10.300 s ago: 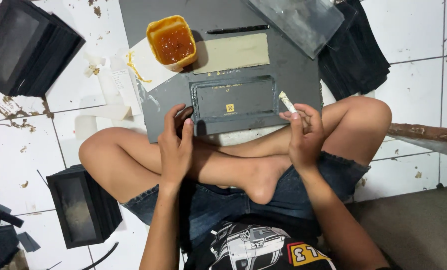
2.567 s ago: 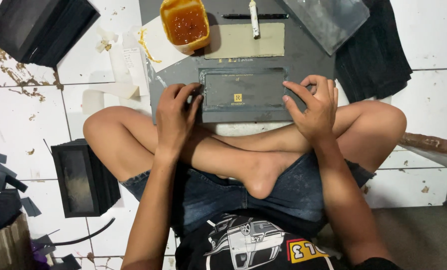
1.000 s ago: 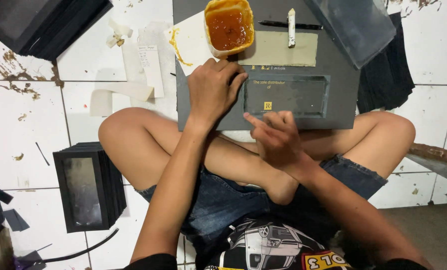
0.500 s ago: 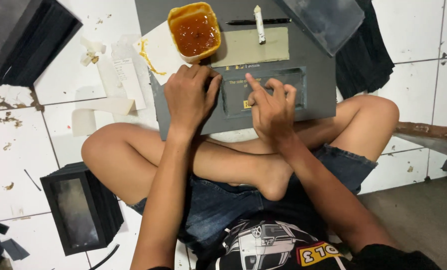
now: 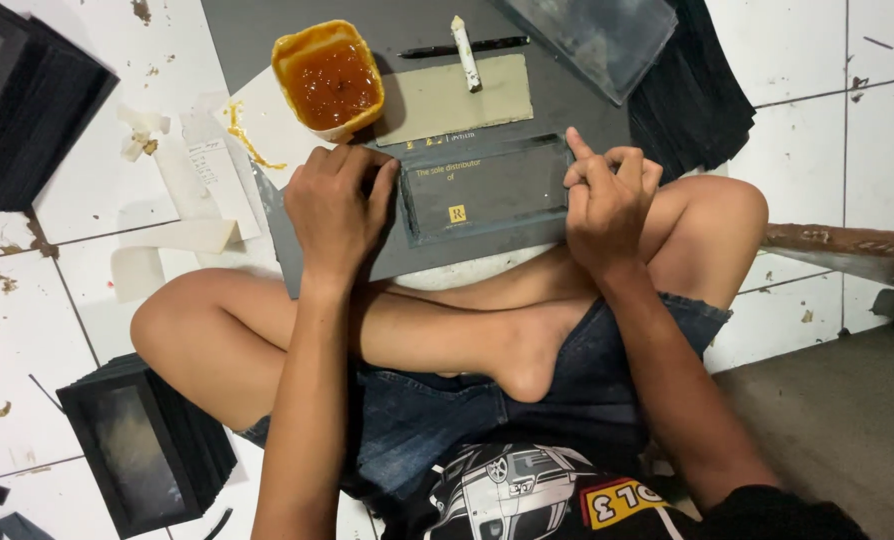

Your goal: Applying glue to leather components and assembling them

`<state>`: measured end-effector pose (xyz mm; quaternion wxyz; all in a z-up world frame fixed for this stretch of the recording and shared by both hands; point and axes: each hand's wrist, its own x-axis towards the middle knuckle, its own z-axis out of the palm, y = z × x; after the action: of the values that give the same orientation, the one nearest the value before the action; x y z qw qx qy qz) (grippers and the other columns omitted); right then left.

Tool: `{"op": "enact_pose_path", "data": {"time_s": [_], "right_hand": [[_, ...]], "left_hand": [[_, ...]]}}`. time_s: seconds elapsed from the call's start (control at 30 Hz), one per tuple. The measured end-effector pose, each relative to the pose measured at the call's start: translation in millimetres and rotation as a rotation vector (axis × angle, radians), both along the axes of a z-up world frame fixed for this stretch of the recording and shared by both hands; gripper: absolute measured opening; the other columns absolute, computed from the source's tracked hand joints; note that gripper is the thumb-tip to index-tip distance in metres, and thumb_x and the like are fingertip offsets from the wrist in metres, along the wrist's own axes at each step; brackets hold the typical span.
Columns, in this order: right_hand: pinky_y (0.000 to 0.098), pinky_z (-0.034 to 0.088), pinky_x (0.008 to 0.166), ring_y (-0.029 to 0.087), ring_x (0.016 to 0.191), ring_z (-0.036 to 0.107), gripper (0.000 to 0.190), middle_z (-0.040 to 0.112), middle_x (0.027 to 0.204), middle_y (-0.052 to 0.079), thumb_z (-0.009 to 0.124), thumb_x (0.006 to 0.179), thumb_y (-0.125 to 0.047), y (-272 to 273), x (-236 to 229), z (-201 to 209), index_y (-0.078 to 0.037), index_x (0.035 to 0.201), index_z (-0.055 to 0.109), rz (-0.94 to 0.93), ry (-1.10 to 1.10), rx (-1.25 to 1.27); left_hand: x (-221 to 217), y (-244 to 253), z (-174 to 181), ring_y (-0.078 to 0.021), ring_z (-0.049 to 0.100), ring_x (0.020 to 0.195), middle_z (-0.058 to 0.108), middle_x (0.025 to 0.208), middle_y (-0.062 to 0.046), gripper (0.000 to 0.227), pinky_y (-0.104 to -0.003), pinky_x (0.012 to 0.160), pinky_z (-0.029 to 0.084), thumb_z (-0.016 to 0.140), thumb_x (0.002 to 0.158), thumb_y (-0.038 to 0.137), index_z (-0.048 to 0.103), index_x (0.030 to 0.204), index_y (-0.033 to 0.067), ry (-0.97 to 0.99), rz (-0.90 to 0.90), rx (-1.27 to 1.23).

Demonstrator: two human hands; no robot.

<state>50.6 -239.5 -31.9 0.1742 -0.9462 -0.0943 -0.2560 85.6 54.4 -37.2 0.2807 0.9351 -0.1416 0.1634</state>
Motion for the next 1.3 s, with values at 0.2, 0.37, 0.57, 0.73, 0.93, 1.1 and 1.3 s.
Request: {"op": "enact_pose_path", "data": {"time_s": [0.2,0.37,0.57,0.73,0.93,1.1,1.3], "right_hand": [[0.0336,0.033,0.084,0.02,0.086,0.049,0.018,0.075,0.122,-0.008,0.057,0.081,-0.004,9.8,-19.3,25.3,-0.02,0.08,0.05,-0.198,-0.01,0.185],[0.0391,0.032,0.089,0.023,0.102,0.053,0.016,0.068,0.142,0.003,0.052,0.081,-0.002,54.2,-59.8,10.6,-0.018,0.084,0.05,0.121,0.183,0.25],[0.0512,0.033,0.102,0.031,0.13,0.057,0.014,0.065,0.143,0.011,0.054,0.086,-0.006,98.6,-68.6,0.2,-0.018,0.093,0.052,0.323,0.219,0.119],[0.0548,0.029,0.108,0.034,0.138,0.052,0.014,0.065,0.145,0.01,0.054,0.087,-0.005,58.9,-77.4,-3.8,-0.017,0.092,0.05,0.261,0.21,0.018],[0.0569,0.023,0.114,0.034,0.146,0.046,0.01,0.067,0.145,0.005,0.053,0.09,-0.007,-8.1,-85.3,-24.9,-0.016,0.089,0.056,0.004,0.167,-0.07],[0.0515,0.023,0.115,0.03,0.144,0.048,0.01,0.067,0.145,0.003,0.055,0.093,-0.007,-8.8,-84.0,-18.9,-0.016,0.089,0.053,-0.013,0.182,0.137],[0.0408,0.041,0.11,0.025,0.129,0.061,0.01,0.064,0.141,0.02,0.048,0.093,0.003,-29.6,-78.5,-4.8,-0.007,0.092,0.049,-0.046,0.366,1.078]], "left_hand": [[-10.7,2.1,6.9,-0.0283,0.064,0.081,0.07,0.086,-0.006,0.011,-0.037,0.074,0.049,0.068,0.106,0.017,0.077,0.112,0.0144,0.024,-0.02,-0.148],[-40.1,-2.1,16.4,-0.0331,0.058,0.104,0.064,0.115,-0.01,0.046,-0.044,0.084,0.043,0.082,0.093,0.033,0.067,0.132,0.0133,0.106,-0.052,-0.088],[-47.0,-1.8,17.4,-0.032,0.05,0.11,0.055,0.126,-0.006,0.052,-0.043,0.083,0.039,0.078,0.092,0.043,0.065,0.138,0.0233,0.079,-0.114,0.123],[-47.3,-0.9,19.0,-0.0338,0.05,0.105,0.056,0.125,-0.006,0.046,-0.043,0.079,0.04,0.08,0.091,0.044,0.072,0.132,0.0247,0.04,-0.112,0.134],[-50.0,-1.8,18.5,-0.0316,0.048,0.104,0.055,0.123,-0.005,0.043,-0.042,0.079,0.038,0.079,0.093,0.045,0.074,0.131,0.0253,0.036,-0.09,0.117],[-49.7,-4.5,23.1,-0.0313,0.049,0.105,0.056,0.123,-0.005,0.033,-0.041,0.079,0.038,0.065,0.104,0.04,0.074,0.132,0.0249,0.013,-0.097,0.175],[-42.8,-36.1,41.5,-0.0255,0.058,0.097,0.065,0.11,-0.005,0.026,-0.038,0.078,0.043,0.061,0.105,0.027,0.075,0.125,0.0173,-0.073,0.006,0.17]]}}
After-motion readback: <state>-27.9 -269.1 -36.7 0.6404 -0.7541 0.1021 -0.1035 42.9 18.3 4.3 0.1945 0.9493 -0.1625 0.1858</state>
